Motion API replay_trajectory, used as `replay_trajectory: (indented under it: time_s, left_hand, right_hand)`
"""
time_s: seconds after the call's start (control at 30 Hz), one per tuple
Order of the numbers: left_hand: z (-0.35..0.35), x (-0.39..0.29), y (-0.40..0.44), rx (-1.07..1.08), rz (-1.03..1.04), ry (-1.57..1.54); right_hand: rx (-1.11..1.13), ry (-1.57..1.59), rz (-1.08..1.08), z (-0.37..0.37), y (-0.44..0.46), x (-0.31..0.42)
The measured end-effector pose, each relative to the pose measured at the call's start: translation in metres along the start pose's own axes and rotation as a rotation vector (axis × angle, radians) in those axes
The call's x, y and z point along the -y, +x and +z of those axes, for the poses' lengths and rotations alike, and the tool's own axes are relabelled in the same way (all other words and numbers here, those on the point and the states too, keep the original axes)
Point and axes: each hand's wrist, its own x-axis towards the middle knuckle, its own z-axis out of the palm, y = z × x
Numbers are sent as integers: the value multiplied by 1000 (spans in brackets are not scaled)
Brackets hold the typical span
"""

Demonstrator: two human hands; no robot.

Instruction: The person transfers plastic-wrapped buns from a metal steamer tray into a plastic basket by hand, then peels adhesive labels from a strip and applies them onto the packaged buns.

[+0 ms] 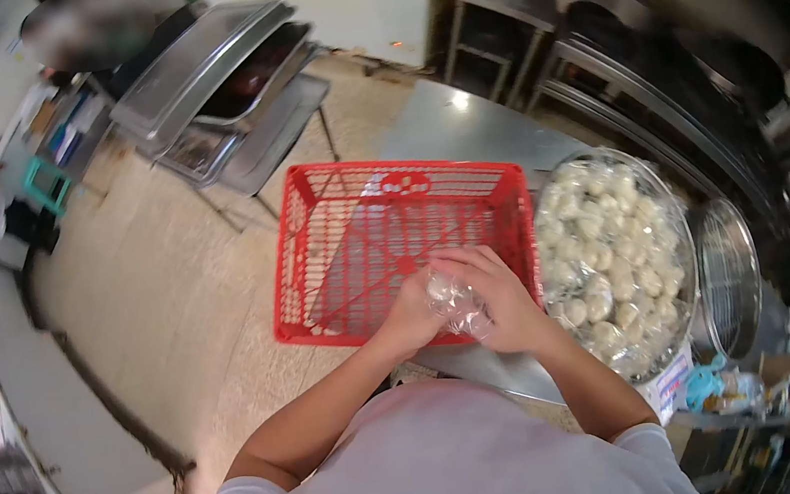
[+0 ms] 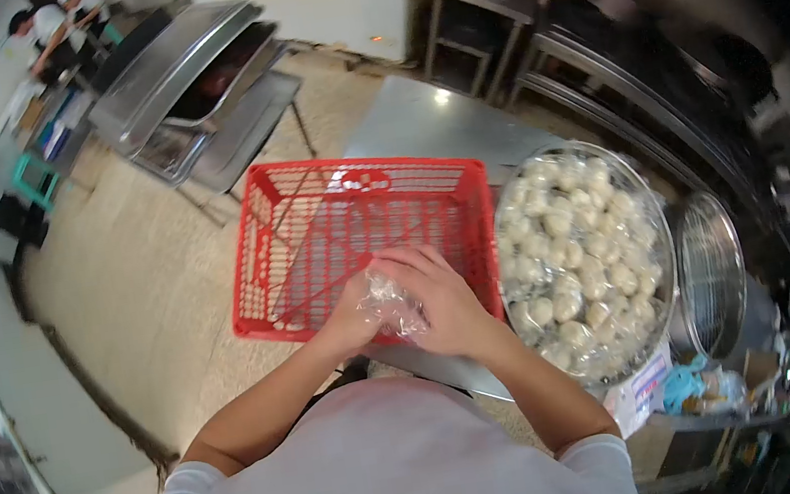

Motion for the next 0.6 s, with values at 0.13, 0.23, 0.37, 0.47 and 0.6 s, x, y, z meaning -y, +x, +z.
replay_trajectory:
  time_s: [0.13,0.23,0.37,0.47,0.6]
  left_hand:
    - [-40,1,-33,55,-261,-423]
    - [-78,-11,-65,189,-179,-663]
    - [-126,-39,-88,-269,-156,391]
    - [-149,-83,-109,-839,-209,616]
    - [-234,46,-92,-836,102,680]
  right_hand:
    - [89,3,-84,29,16,16]
    - [125,-102,-165,57,30,12]
    - [124,58,127,95,82,23]
    - [184,227,359,149,108,-12]
    - [492,350,375,249,114,-87]
